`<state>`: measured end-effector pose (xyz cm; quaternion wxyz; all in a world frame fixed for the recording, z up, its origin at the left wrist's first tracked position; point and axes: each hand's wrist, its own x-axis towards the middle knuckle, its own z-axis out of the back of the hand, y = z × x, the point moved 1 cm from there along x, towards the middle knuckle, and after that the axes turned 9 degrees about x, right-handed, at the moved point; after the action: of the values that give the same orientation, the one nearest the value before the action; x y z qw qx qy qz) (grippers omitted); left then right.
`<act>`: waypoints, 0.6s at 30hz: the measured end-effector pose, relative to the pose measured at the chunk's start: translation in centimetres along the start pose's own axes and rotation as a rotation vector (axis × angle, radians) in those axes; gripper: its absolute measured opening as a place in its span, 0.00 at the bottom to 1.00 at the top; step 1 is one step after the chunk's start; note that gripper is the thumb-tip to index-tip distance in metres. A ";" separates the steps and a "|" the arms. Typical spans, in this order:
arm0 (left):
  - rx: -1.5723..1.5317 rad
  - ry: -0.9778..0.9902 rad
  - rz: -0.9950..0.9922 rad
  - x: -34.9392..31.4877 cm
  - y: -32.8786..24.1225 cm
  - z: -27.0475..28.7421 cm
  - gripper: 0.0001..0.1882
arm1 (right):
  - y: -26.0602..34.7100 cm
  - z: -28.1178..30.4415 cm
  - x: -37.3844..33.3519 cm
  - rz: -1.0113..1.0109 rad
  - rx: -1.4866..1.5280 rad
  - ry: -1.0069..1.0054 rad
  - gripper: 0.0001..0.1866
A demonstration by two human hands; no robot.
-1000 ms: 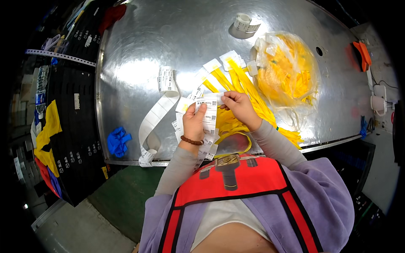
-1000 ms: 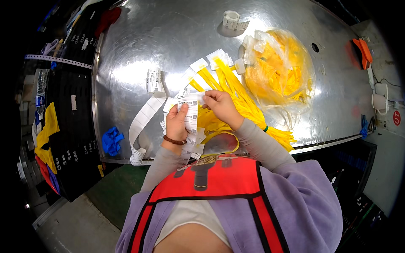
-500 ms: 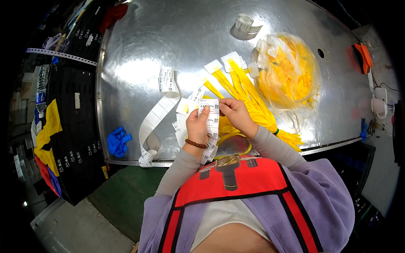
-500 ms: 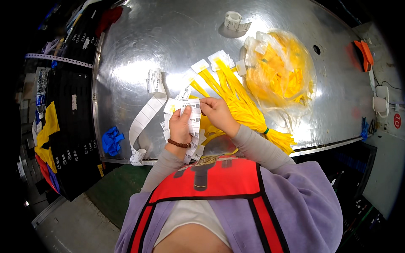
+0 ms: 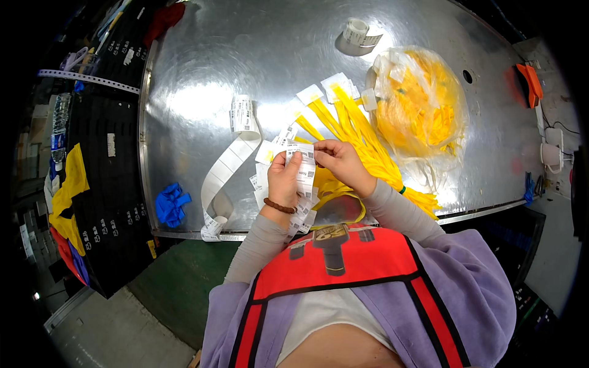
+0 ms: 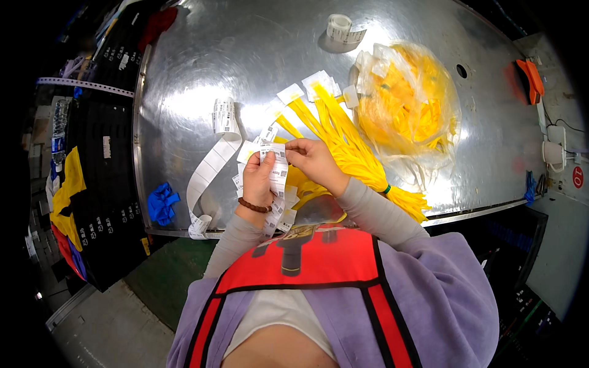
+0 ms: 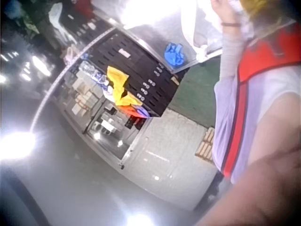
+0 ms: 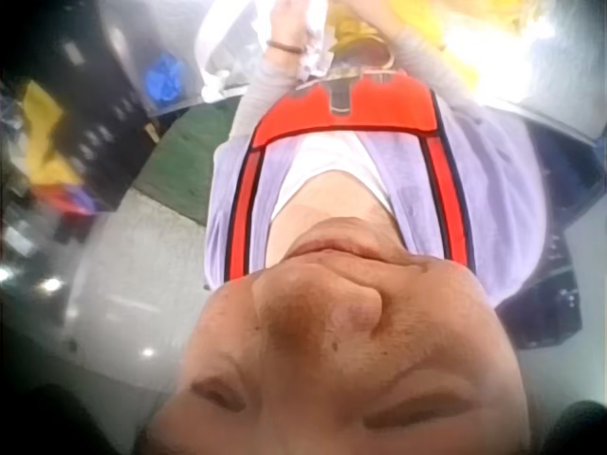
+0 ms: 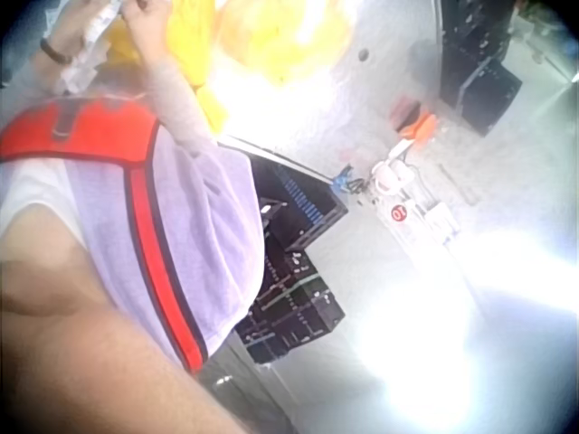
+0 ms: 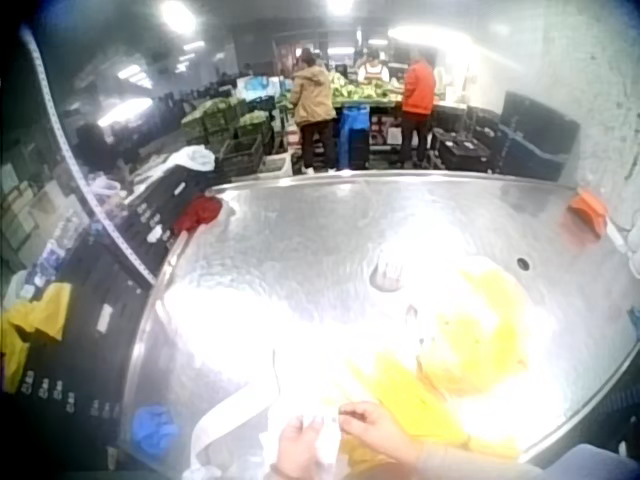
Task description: The person repeatedly picks up small white labels from a roll and attaches them to bundles of yellow rubber bands on a stainless steel table. The person handles the labels and bundles one at a time, placing the labeled bundles back on the table.
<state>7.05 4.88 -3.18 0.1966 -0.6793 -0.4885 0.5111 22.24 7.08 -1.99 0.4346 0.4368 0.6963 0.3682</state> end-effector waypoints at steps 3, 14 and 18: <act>0.044 0.033 -0.042 0.2 0.1 0.3 0.09 | -0.1 -0.1 0.1 0.018 -0.063 -0.008 0.12; 0.070 0.027 -0.051 0.5 0.1 0.5 0.09 | -0.6 0.3 0.9 0.037 -0.052 -0.070 0.09; 0.057 -0.014 -0.067 0.8 0.4 0.5 0.10 | -0.5 -0.1 0.8 0.033 -0.048 -0.078 0.09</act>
<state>6.78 5.27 -4.08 0.2293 -0.6533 -0.4976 0.5225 21.82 7.59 -2.63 0.4656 0.4519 0.6624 0.3745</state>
